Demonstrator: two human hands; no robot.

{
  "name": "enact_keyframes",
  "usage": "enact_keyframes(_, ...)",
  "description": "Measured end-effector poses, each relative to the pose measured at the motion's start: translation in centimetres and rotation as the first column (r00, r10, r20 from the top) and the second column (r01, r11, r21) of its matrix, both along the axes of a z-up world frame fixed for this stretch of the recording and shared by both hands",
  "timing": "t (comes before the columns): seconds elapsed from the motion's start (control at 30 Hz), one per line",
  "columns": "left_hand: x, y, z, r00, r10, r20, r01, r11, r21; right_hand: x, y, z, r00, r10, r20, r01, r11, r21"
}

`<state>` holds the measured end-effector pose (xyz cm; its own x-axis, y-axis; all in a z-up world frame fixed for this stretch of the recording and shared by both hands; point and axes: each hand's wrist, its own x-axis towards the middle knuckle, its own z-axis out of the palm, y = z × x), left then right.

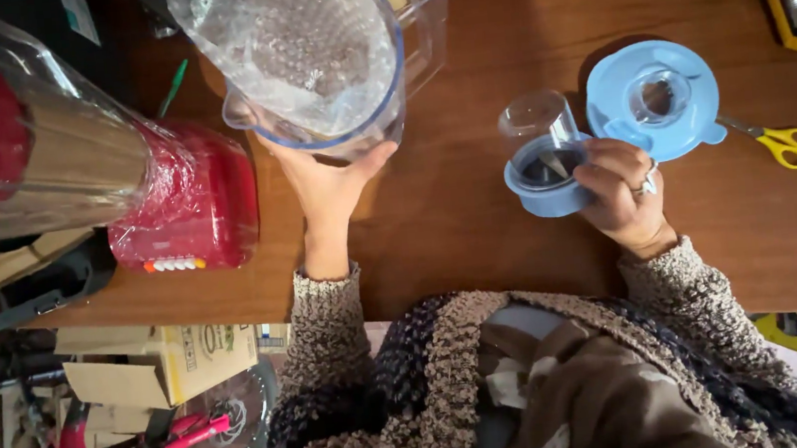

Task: The person unwraps a blender by removing plastic film and bubble wrap from the base and pitcher by hand and using scissors.

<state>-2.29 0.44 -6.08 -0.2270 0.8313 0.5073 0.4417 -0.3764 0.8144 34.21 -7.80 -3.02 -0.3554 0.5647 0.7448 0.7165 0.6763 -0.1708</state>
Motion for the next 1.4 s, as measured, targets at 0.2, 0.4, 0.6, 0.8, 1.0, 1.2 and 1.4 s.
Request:
enact_keyframes(0.2, 0.1, -0.1, 0.2, 0.999, -0.029, 0.046, 0.029, 1.0, 0.0, -0.2, 0.3, -0.9, 0.996, 0.063, 0.061, -0.064, 0.998, 0.008)
enact_keyframes(0.4, 0.7, -0.7, -0.6, 0.993, -0.07, 0.1, 0.068, 0.997, 0.028, 1.2, 0.2, -2.7, 0.985, 0.133, 0.11, -0.129, 0.991, -0.045)
enact_keyframes(0.6, 1.3, -1.5, 1.3, 0.977, -0.212, 0.041, 0.207, 0.974, 0.093, 2.0, -0.9, -2.8, 0.97, 0.191, 0.149, -0.167, 0.973, -0.161)
enact_keyframes(0.8, 1.7, -2.4, 5.1, 0.959, -0.243, -0.146, 0.247, 0.969, 0.012, 1.4, -1.3, -1.6, 0.972, 0.163, 0.169, -0.123, 0.968, -0.22)
enact_keyframes(1.0, 2.3, -2.9, 4.9, 0.951, -0.3, -0.069, 0.3, 0.954, -0.014, 0.3, -1.8, 1.1, 0.973, 0.096, 0.208, -0.03, 0.954, -0.298)
enact_keyframes(1.2, 2.5, -2.4, 3.8, 0.927, -0.347, -0.143, 0.354, 0.935, 0.025, 0.6, -1.8, 1.1, 0.969, 0.116, 0.218, -0.043, 0.948, -0.315)
enact_keyframes(1.4, 3.3, -2.7, 4.9, 0.919, -0.369, -0.137, 0.374, 0.927, 0.009, 3.4, -2.3, 0.3, 0.98, 0.054, 0.194, -0.01, 0.975, -0.222)
